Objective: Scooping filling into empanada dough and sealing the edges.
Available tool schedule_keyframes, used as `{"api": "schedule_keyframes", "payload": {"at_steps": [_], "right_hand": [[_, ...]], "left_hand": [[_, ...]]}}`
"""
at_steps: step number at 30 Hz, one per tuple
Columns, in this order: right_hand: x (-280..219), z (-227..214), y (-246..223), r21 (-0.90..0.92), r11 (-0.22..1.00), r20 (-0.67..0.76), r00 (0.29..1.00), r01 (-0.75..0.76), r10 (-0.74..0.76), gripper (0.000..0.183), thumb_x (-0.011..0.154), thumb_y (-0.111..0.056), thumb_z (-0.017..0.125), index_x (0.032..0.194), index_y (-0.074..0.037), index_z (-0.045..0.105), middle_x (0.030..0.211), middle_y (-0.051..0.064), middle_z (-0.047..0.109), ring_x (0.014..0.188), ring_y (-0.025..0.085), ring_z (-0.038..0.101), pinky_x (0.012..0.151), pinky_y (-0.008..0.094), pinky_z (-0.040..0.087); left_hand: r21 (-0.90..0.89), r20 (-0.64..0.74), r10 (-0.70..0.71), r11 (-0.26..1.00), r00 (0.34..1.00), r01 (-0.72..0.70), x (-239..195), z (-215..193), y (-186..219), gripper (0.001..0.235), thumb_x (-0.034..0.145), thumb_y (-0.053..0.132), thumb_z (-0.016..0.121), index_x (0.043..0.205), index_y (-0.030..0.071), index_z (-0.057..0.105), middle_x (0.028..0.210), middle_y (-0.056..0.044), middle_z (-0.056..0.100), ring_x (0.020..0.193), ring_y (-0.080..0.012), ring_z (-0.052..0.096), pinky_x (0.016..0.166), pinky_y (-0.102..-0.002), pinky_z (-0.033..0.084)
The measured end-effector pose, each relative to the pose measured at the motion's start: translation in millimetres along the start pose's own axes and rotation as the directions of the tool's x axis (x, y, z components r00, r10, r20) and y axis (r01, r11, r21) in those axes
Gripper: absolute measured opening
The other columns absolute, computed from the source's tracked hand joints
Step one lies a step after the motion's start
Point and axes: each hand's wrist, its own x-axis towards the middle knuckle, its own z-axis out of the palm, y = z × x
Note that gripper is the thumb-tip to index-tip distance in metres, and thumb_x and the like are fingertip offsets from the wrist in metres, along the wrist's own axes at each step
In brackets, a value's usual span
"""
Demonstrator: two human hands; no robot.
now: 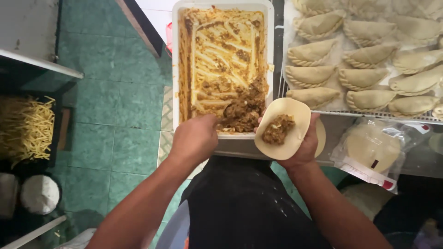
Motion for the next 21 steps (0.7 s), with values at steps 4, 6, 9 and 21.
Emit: {"api": "schedule_keyframes", "payload": {"at_steps": [4,6,9,21], "right_hand": [[-3,1,1,0.005,1.0,0.018,1.0,-0.007,0.007,0.094,0.088,-0.08,0.037,0.144,-0.006,0.057,0.142,0.031,0.057,0.128,0.056,0.055,0.113,0.07,0.038],[-3,3,0,-0.001,1.0,0.024,1.0,-0.006,0.006,0.095,0.088,-0.08,0.037,0.144,-0.006,0.056,0.144,0.031,0.056,0.129,0.056,0.054,0.113,0.07,0.037],[-6,10,-1,-0.007,1.0,0.026,1.0,0.003,-0.003,0.094,0.088,-0.079,0.04,0.145,-0.006,0.056,0.144,0.031,0.056,0.13,0.056,0.054,0.113,0.069,0.037],[-7,51,-10,0.0,0.997,-0.018,0.997,0.073,-0.073,0.086,0.087,-0.074,0.045,0.147,-0.013,0.055,0.151,0.023,0.053,0.139,0.048,0.049,0.121,0.066,0.03]], "left_hand": [[-0.16,0.11,-0.132,0.976,0.985,0.149,-6,-25,7,0.038,0.092,0.029,0.048,0.118,0.017,0.073,0.106,-0.023,0.074,0.11,-0.049,0.068,0.095,-0.061,0.054],[-0.234,0.111,-0.162,0.955,0.981,0.184,-6,-29,0,0.036,0.092,0.029,0.05,0.117,0.019,0.075,0.109,-0.02,0.075,0.114,-0.045,0.067,0.097,-0.058,0.053],[-0.318,0.122,-0.208,0.918,0.97,0.237,-10,-37,-3,0.036,0.089,0.029,0.052,0.114,0.023,0.077,0.112,-0.013,0.076,0.119,-0.0381,0.066,0.102,-0.052,0.052],[-0.491,0.086,-0.194,0.845,0.977,0.211,-19,-43,-6,0.036,0.084,0.025,0.057,0.113,0.021,0.079,0.112,-0.013,0.076,0.119,-0.0346,0.066,0.104,-0.048,0.051]]}}
